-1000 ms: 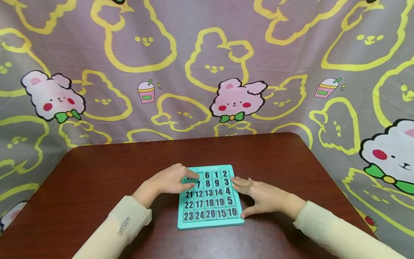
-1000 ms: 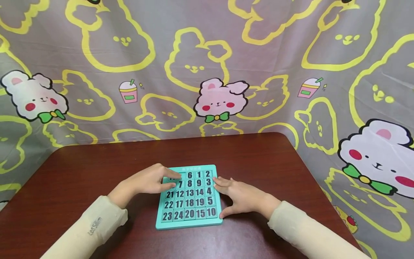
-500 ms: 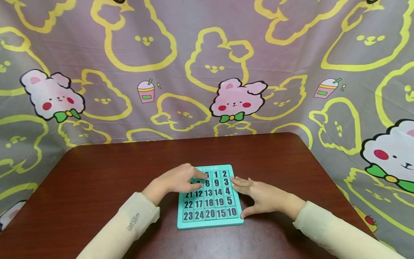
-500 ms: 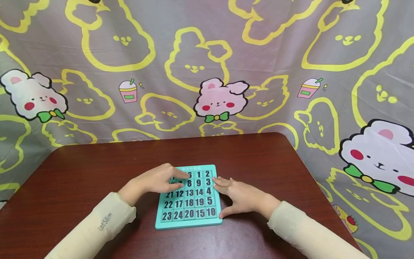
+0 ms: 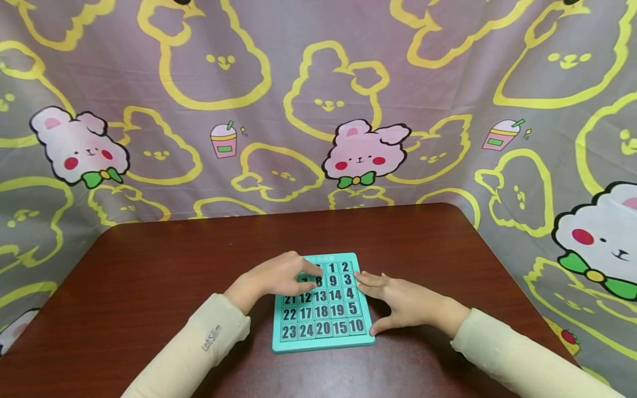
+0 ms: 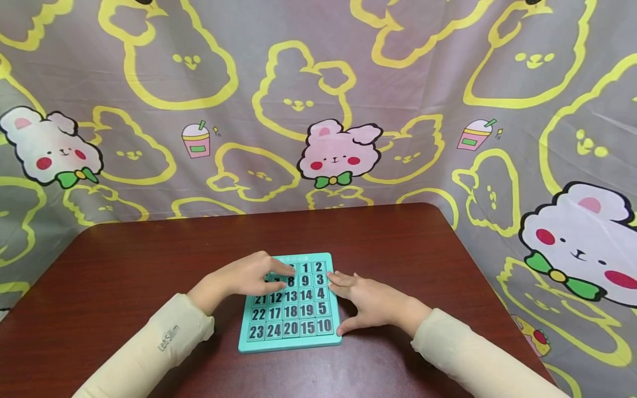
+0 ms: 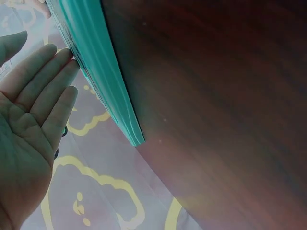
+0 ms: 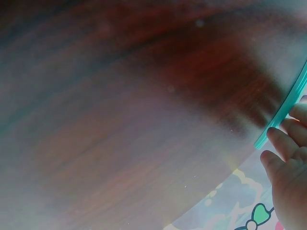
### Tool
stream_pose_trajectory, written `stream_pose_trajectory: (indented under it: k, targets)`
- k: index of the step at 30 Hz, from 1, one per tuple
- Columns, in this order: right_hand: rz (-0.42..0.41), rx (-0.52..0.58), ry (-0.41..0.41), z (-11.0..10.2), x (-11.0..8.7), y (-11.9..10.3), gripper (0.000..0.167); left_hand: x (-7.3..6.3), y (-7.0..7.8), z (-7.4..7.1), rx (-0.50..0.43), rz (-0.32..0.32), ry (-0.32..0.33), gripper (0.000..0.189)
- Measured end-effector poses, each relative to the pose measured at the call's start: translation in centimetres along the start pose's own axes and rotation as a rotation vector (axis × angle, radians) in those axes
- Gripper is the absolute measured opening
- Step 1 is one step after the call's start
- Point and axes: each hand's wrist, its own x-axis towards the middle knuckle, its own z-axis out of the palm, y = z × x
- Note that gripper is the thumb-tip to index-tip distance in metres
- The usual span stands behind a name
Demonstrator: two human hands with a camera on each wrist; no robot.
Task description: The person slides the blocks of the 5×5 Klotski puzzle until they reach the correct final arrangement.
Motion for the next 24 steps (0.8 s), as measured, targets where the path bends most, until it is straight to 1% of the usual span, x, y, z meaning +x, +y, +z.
stream_pose_trajectory:
  k: [5,10,16,24]
  targets:
    - [0.01,-0.004,-0.013,0.0,0.0,0.0,0.098,-0.5,-0.4,0.0,-0.003,-0.02,0.007,0.037]
    - [0.01,-0.016,-0.008,0.0,0.0,0.0,0.098,-1.4,-0.7,0.0,-0.019,-0.045,0.016,0.037]
    - [0.01,-0.02,-0.008,0.0,0.0,0.0,0.098,-2.2,-1.0,-0.1,-0.014,-0.07,0.023,0.036]
    - [0.001,-0.026,0.001,0.2,0.0,0.0,0.099,-2.7,-1.0,-0.3,0.007,-0.062,0.032,0.036]
